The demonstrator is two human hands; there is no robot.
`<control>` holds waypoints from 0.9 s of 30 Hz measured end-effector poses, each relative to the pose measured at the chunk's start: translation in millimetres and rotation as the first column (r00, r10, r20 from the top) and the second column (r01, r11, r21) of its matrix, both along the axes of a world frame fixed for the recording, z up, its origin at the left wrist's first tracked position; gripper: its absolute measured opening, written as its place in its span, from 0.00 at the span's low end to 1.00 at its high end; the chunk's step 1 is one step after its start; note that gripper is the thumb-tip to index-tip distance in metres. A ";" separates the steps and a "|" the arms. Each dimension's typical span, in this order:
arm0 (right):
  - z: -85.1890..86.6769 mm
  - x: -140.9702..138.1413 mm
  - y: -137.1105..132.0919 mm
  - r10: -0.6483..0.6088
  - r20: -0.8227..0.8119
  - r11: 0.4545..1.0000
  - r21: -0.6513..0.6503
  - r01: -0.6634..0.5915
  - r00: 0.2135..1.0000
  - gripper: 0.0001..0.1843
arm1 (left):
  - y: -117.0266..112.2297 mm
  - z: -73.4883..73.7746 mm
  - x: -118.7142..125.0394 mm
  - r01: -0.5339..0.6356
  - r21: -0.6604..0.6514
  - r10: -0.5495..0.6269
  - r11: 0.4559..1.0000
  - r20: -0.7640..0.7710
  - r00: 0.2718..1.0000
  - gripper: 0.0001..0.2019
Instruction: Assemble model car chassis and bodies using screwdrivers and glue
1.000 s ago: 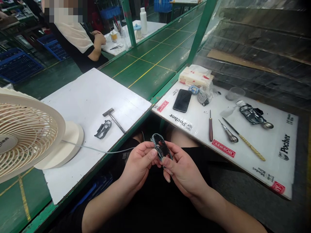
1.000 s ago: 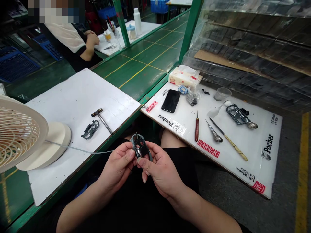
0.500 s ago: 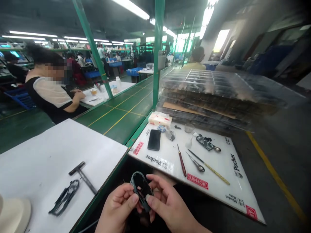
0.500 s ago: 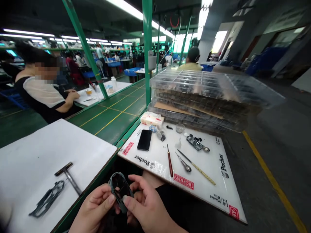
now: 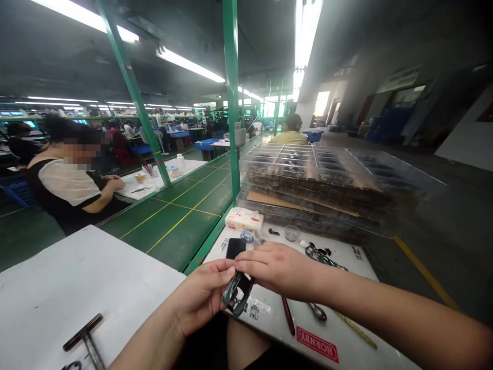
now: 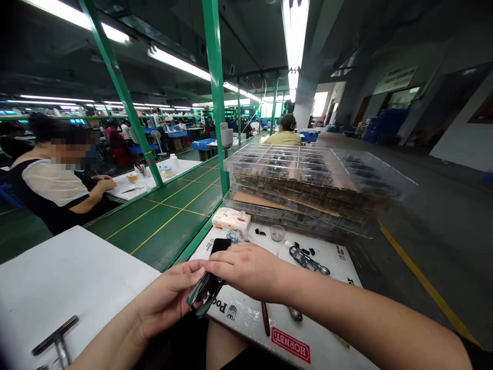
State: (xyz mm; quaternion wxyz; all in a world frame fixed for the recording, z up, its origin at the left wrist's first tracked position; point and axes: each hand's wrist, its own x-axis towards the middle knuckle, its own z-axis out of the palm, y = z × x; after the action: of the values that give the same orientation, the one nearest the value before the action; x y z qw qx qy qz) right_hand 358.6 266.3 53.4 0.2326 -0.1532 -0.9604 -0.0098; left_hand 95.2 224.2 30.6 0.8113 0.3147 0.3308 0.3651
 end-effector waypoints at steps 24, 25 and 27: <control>13.6 18.1 138.3 -0.611 0.075 0.722 -0.356 0.594 0.788 0.27 | 233.4 44.8 24.9 0.830 0.552 0.624 0.078 -0.676 0.390 0.22; 14.7 20.3 135.6 -0.628 0.081 0.705 -0.362 0.610 0.774 0.28 | 236.2 44.7 26.6 0.851 0.521 0.635 0.066 -0.680 0.367 0.22; 17.6 25.9 121.2 -0.669 0.080 0.670 -0.366 0.646 0.739 0.38 | 241.9 46.7 28.0 0.880 0.469 0.672 0.070 -0.674 0.306 0.21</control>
State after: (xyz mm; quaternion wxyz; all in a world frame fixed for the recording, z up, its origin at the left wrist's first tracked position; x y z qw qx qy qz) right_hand 384.5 387.5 70.9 0.2091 -0.5297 -0.8168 0.0927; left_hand 123.1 466.2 77.3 0.0041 0.9357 0.3351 0.1104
